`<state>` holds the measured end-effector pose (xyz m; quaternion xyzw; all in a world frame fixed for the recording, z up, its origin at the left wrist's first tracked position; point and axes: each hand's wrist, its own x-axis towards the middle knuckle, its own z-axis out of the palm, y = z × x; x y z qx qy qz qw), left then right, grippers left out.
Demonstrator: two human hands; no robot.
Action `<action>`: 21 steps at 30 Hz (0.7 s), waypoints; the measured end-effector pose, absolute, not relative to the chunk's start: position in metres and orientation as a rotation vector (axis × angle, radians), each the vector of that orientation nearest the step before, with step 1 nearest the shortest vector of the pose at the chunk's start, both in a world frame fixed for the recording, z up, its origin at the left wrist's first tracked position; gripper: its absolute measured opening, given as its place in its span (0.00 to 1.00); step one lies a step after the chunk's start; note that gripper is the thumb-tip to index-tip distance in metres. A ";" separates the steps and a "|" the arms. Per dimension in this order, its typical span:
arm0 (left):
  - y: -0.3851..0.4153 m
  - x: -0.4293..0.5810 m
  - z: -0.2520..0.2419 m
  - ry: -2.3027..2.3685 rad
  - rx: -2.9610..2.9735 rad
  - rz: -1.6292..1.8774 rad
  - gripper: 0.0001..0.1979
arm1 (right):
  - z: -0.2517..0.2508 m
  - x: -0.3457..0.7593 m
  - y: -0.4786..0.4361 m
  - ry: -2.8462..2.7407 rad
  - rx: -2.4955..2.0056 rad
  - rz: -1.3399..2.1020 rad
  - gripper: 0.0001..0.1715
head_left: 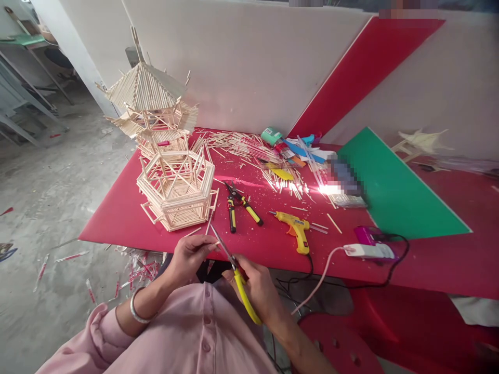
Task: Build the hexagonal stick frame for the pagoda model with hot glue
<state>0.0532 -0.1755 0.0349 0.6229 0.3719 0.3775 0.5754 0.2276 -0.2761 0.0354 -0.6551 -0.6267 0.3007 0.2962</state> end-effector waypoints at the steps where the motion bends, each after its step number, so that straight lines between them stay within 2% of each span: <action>1: -0.175 0.053 0.036 0.852 1.455 0.873 0.13 | 0.035 0.229 -0.276 -1.691 -1.759 0.760 0.19; 4: -0.171 0.053 0.041 0.794 1.505 0.842 0.17 | 0.035 0.234 -0.275 -1.778 -1.818 0.654 0.25; 16: -0.163 0.044 0.036 0.714 1.669 0.710 0.18 | 0.038 0.232 -0.275 -1.744 -1.765 0.768 0.21; 21: -0.164 0.047 0.031 0.811 1.700 0.793 0.15 | 0.032 0.232 -0.273 -1.703 -1.965 0.604 0.27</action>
